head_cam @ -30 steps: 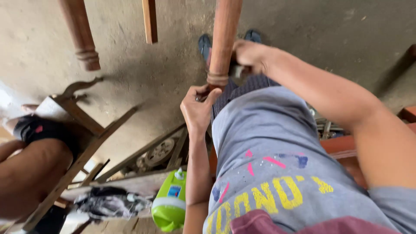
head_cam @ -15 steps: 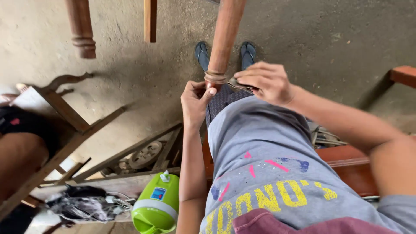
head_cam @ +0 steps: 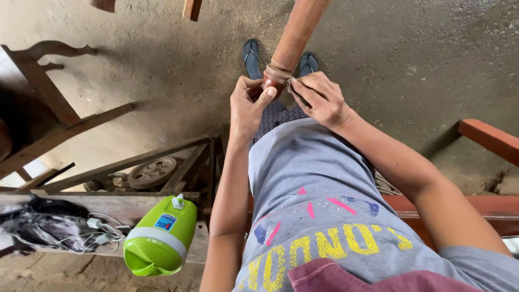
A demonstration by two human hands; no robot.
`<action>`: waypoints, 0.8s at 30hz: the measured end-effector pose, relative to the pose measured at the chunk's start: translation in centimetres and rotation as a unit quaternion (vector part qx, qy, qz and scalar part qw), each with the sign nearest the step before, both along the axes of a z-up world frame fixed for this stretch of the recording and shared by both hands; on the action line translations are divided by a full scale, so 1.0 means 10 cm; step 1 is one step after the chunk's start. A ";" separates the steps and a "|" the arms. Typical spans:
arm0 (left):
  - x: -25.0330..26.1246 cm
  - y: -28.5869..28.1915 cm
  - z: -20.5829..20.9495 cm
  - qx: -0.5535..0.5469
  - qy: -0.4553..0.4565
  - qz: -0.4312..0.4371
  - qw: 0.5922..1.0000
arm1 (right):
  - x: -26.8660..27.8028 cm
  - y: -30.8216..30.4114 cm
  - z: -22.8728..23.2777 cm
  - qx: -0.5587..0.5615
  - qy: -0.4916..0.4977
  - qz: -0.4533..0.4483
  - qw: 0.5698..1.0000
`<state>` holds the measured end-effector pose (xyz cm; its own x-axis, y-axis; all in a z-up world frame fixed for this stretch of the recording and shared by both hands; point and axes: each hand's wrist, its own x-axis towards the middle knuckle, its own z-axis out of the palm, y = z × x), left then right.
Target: The person sands the legs of a wooden chair using a piece of sandpaper. They work on each leg individually, holding the chair leg with one hand and sanding with the other. The person also wipes the sanded areas with their hand to check the surface.
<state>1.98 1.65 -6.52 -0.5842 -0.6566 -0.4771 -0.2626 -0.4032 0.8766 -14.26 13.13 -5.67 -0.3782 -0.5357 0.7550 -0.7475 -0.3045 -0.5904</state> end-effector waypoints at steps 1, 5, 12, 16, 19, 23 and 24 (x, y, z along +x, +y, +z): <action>0.02 0.02 -0.01 0.009 0.002 0.000 1.000 | 0.02 -0.01 0.04 -0.007 0.012 -0.007 1.000; -0.03 0.05 0.14 0.016 0.020 0.010 1.000 | 0.06 0.02 0.00 0.005 0.007 0.005 1.000; -0.03 0.04 0.06 0.027 0.015 0.006 1.000 | 0.06 -0.01 -0.01 0.014 0.031 0.006 0.999; 0.00 0.05 -0.03 0.035 0.017 0.009 0.999 | 0.08 -0.04 0.17 0.059 0.042 -0.008 0.997; -0.02 0.05 0.04 0.048 0.023 0.017 0.998 | 0.10 -0.05 0.25 0.106 0.062 -0.012 0.992; -0.01 0.06 0.00 0.072 0.036 0.037 0.996 | 0.09 -0.05 0.27 0.138 0.080 0.000 0.987; -0.01 0.08 -0.06 0.076 0.049 0.040 0.995 | 0.09 -0.04 0.27 0.147 0.074 0.004 0.986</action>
